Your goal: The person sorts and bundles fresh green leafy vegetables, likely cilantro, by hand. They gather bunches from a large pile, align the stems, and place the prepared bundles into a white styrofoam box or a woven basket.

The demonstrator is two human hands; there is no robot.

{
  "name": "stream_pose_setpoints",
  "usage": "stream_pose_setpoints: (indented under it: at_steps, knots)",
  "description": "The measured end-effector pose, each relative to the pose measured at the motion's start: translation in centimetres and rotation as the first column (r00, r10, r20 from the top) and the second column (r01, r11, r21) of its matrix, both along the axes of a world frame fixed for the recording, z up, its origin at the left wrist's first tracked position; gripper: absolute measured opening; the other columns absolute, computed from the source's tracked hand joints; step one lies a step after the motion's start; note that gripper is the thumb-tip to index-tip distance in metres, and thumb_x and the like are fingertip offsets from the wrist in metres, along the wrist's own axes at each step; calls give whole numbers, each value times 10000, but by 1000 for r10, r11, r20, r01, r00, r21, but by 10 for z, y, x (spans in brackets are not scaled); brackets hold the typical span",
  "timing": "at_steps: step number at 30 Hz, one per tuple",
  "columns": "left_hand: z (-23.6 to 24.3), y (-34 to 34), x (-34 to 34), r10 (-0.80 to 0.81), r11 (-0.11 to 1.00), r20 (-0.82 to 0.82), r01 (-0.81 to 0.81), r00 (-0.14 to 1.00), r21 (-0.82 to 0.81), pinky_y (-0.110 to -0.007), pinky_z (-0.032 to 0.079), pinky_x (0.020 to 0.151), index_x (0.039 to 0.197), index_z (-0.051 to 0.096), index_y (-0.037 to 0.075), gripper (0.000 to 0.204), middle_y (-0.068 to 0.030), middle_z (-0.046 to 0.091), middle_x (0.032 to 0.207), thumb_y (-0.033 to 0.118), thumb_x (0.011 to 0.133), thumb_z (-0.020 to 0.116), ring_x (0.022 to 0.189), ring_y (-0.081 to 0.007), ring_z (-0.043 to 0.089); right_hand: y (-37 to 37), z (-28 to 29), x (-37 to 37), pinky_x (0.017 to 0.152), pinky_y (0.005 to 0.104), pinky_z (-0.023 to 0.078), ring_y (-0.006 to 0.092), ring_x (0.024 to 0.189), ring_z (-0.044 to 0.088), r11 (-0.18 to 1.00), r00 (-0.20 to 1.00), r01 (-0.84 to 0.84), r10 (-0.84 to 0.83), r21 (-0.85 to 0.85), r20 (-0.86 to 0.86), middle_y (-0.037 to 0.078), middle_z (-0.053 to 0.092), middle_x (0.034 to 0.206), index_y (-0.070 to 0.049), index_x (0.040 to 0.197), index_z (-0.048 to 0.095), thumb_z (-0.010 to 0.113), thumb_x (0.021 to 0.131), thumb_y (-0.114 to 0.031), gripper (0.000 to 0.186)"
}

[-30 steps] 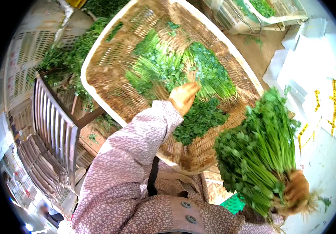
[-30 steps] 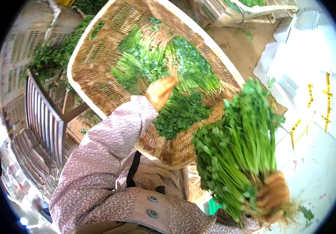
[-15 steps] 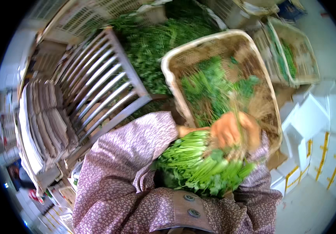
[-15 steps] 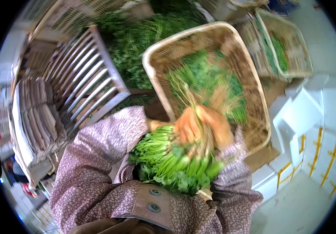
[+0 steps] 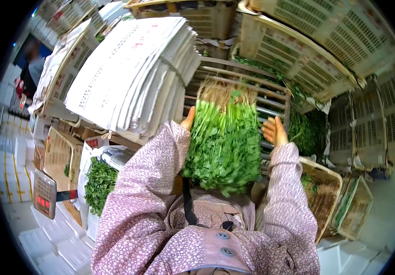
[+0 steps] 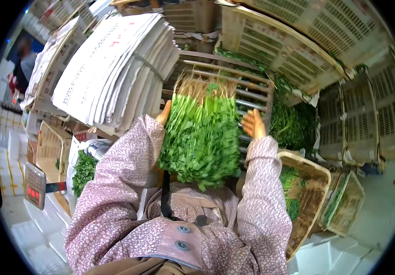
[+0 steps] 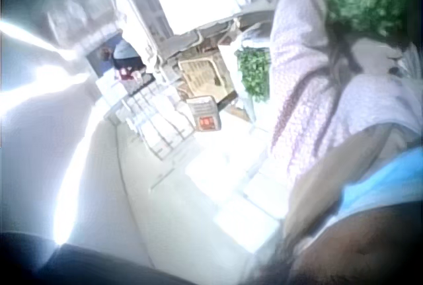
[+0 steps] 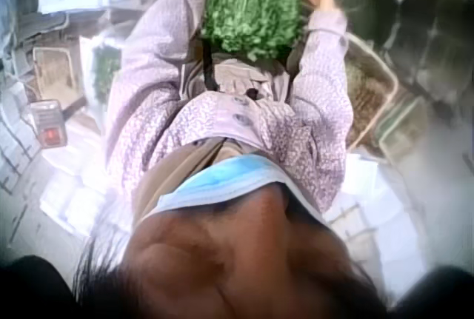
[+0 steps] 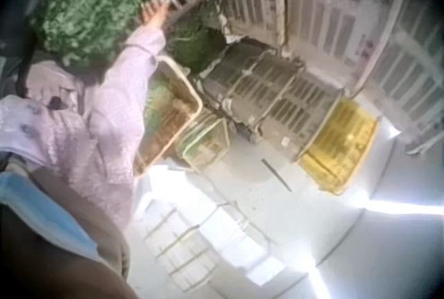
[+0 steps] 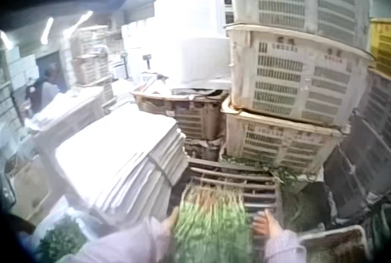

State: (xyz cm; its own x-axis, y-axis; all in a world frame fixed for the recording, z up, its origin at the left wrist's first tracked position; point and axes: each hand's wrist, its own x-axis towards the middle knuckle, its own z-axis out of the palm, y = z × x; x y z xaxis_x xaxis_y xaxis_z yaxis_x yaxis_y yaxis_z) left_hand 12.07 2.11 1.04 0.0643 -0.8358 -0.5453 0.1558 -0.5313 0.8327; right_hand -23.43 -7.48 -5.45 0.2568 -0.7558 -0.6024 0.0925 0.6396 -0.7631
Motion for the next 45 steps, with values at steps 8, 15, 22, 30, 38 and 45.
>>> stream_pose_setpoints:
  at_steps: [8,15,22,30,38,45]
  knots:
    - [-15,35,-21,-110,984,302,61,947,169,-415,161,1154,1491,-88,107,1147,-215,83,1543,601,774,658,1430,-329,107,64,44,61,1126,383,241,390,1376,259,842,657,-485,172,-236,-734,260,216,1497,-112,1503,74,595,835,-577,967]
    - [-44,41,-14,243,967,311,-256,919,3,-408,271,1113,1486,132,35,954,-232,293,1476,346,805,724,1348,-351,318,81,27,30,1096,415,294,352,1359,296,898,855,-129,-114,-421,-506,208,255,1500,-99,1496,148,621,859,-153,795]
    - [35,25,-57,-118,964,753,-106,647,243,-417,355,1057,1492,171,83,797,-256,413,1382,349,888,618,1277,-346,419,71,48,-19,964,439,405,362,1206,472,799,462,-557,73,-225,-884,189,489,1332,-64,1391,397,603,868,-425,668]
    - [18,24,-149,-133,576,740,659,660,-484,-371,524,767,1123,650,77,276,-82,686,1012,160,861,627,881,-236,656,-23,93,73,939,392,467,270,1088,559,252,503,-858,242,-447,-830,117,529,1296,-159,1299,522,745,752,-182,591]
    - [-18,21,-156,-84,502,875,779,477,-376,-352,493,626,1107,637,102,297,-38,669,892,194,825,638,768,-215,629,-98,26,66,732,271,537,149,775,611,884,937,-349,319,-311,-145,41,666,899,-122,1037,670,673,825,-78,217]
    - [-28,31,-160,-16,494,887,775,461,-394,-342,469,606,1153,606,106,381,-22,642,890,184,788,682,759,-190,604,-37,72,77,720,296,544,142,716,610,30,374,-899,570,-437,-731,31,665,849,-155,1090,676,746,764,-153,334]
